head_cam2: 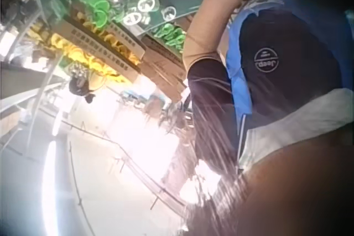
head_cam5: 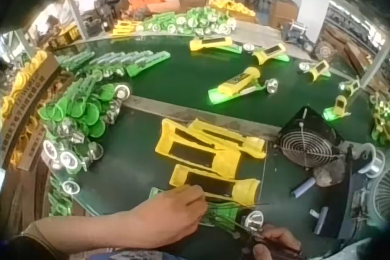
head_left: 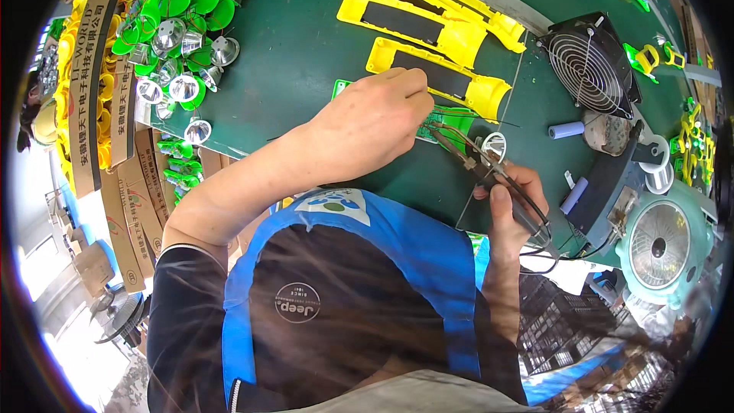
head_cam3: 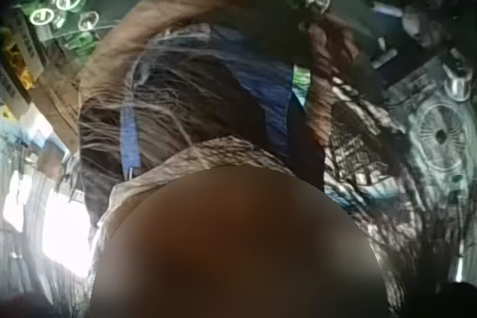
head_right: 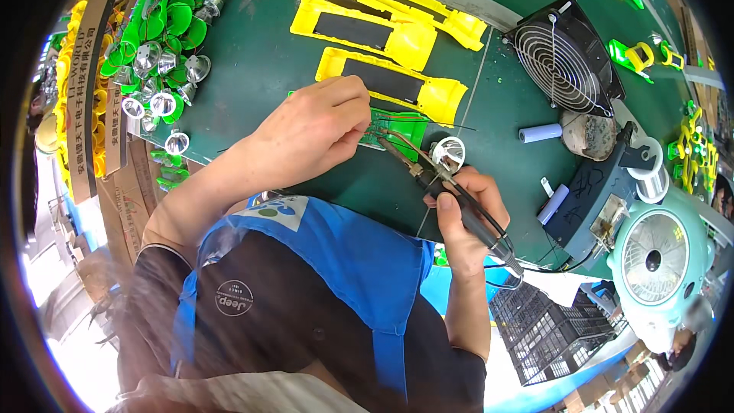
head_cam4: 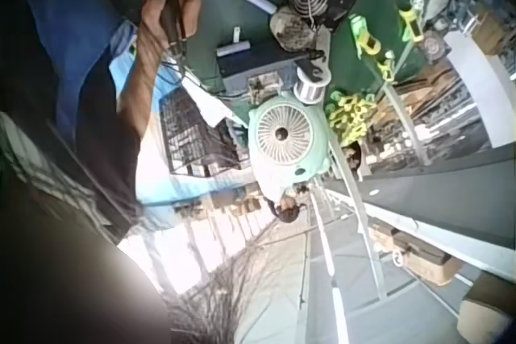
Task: Soldering electronic components and wires to assemble solar-powered flashlight parts.
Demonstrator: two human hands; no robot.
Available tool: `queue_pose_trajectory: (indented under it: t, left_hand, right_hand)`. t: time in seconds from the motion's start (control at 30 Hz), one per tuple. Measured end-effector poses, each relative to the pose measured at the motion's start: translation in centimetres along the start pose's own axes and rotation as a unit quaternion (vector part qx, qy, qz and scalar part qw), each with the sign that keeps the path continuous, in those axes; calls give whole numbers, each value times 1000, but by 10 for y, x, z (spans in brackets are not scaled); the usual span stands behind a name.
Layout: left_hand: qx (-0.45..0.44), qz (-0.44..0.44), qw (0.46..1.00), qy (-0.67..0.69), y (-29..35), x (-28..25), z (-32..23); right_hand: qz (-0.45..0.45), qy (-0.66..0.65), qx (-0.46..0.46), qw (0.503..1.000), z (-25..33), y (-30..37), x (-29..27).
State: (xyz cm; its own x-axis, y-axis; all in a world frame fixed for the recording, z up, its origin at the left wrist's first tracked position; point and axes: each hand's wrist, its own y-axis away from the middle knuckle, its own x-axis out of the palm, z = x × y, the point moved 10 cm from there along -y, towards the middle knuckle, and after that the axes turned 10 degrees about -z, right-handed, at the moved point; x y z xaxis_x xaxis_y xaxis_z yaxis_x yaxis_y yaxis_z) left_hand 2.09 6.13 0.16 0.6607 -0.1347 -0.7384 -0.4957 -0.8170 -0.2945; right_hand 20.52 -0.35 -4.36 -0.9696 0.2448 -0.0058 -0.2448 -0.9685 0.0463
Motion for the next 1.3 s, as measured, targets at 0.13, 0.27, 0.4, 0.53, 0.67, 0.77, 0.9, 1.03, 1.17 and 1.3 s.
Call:
queue_pose_trajectory:
  t: [0.13,0.27,0.4,0.53,0.67,0.77,0.9,1.03,1.17,1.3]
  left_hand:
    - [2,-15,1000,3,-1,-2,-1]
    - [0,-19,1000,-2,-2,-3,-2]
    - [-15,3,1000,-15,-3,-1,-2]
    - [-8,12,1000,-28,-4,0,-3]
    - [-10,35,998,-46,-3,4,-3]
    - [3,44,998,-36,-2,-12,-3]
    - [-61,83,993,65,-7,-19,7]
    - [20,97,994,39,-24,27,-22]
    - [23,8,993,114,-31,17,-18]
    - [-216,-26,944,248,-3,-14,41]
  right_hand:
    - [-20,-50,-9,998,1,1,-6]
    - [-55,-33,-11,998,1,0,-13]
    - [-47,-71,-4,996,3,-3,-11]
    - [-39,-63,-27,997,10,-5,-9]
    - [-54,-68,-37,996,13,-8,-11]
    - [-59,-50,-76,994,25,-7,-15]
    - [-44,-19,-180,983,50,-13,-16]
    - [-26,-1,-223,975,53,-27,-4]
    - [6,-29,-291,956,68,-31,8]
    - [67,88,-428,897,73,-39,50]
